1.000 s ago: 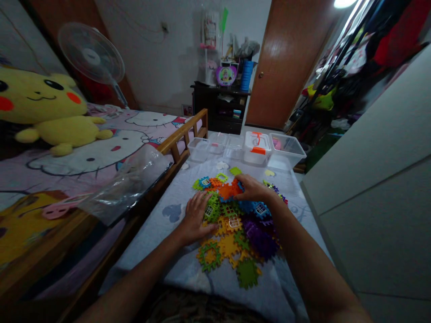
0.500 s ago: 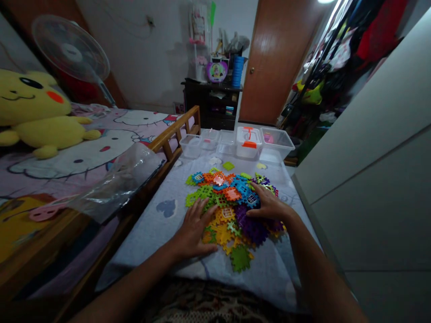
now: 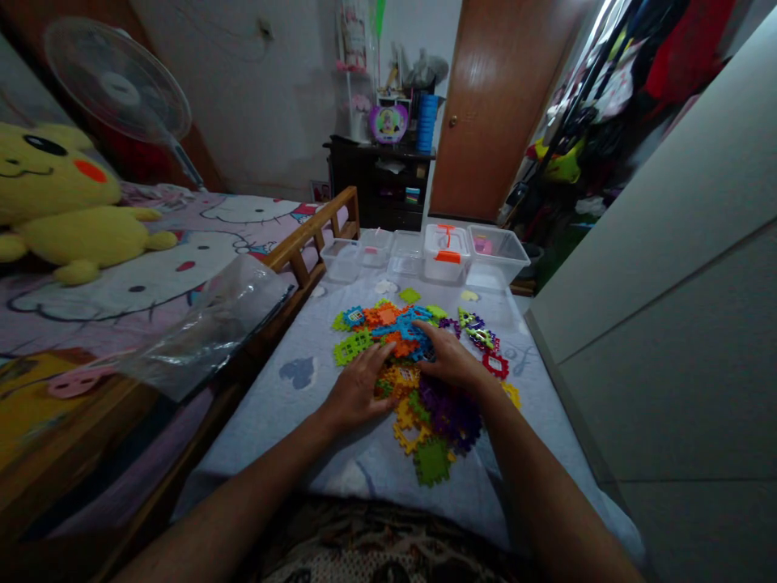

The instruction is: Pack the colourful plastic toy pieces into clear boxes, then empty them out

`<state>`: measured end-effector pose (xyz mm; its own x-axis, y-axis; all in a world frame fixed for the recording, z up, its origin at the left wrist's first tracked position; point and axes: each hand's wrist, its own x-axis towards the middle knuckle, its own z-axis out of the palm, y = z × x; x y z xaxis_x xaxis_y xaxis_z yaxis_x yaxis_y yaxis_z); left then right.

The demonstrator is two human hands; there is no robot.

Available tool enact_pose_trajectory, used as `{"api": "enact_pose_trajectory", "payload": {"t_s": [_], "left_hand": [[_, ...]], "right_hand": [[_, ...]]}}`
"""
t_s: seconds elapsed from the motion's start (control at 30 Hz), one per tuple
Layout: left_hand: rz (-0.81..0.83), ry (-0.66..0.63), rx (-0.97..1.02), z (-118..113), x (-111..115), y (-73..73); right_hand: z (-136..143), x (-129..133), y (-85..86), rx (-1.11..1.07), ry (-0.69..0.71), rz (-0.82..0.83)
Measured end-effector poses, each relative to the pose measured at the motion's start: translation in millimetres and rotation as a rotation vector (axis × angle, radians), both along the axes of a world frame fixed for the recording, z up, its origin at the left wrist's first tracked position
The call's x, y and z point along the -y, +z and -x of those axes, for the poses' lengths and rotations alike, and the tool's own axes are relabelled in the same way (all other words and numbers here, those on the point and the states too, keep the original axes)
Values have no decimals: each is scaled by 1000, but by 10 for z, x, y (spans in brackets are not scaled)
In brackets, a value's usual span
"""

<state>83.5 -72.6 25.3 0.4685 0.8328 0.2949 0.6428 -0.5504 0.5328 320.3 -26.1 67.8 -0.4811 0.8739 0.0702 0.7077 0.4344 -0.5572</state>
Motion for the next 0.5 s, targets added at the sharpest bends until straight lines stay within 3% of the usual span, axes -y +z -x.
{"api": "enact_pose_trajectory", "payload": {"t_s": [0.13, 0.23, 0.33, 0.5], "left_hand": [[-18, 132, 64, -128, -87, 45], [-57, 236, 75, -204, -194, 66], [-101, 293, 58, -216, -270, 71], [-165, 299, 44, -130, -92, 154]], "right_hand": [[122, -79, -7, -175, -52, 2], [69, -143, -6, -210, -179, -34], [-191, -84, -19, -157, -275, -106], [-769, 458, -182, 24, -184, -57]]}}
